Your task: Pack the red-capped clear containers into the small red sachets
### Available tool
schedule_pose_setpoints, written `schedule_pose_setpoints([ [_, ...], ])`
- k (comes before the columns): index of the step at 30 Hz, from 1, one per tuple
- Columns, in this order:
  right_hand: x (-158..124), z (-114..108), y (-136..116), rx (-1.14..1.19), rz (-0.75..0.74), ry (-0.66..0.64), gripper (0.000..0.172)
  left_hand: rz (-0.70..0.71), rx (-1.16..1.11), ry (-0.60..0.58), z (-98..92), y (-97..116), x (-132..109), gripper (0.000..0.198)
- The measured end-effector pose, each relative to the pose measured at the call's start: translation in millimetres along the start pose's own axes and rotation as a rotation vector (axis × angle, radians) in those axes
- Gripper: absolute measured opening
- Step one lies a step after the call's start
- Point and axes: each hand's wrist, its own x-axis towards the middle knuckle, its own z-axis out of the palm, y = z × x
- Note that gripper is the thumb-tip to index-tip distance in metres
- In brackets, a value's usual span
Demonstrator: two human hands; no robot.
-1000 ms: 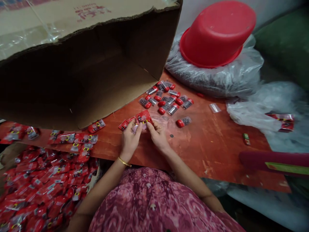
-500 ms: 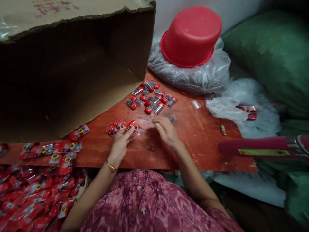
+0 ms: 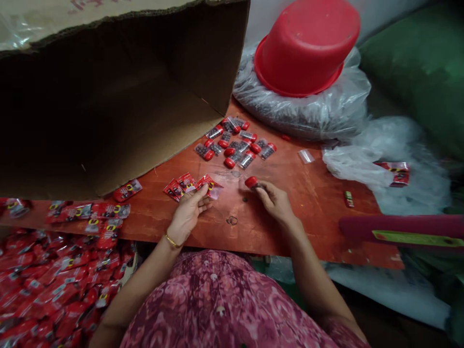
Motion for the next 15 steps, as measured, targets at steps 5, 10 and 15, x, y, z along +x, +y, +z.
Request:
schedule_pose_setpoints([
  [5, -20, 11, -58, 0.562, 0.183, -0.164, 0.031, 0.092, 0.078, -0.001, 2.6, -3, -2, 0.039],
  [10, -15, 13, -86, 0.643, 0.224, -0.244, 0.027, 0.175, 0.156, -0.042, 0.2, -6, -4, 0.042],
  [15, -14, 23, -85, 0.657, 0.27, -0.231, 0.024, 0.275, 0.271, -0.128, -8.1, -7, -1, 0.037],
])
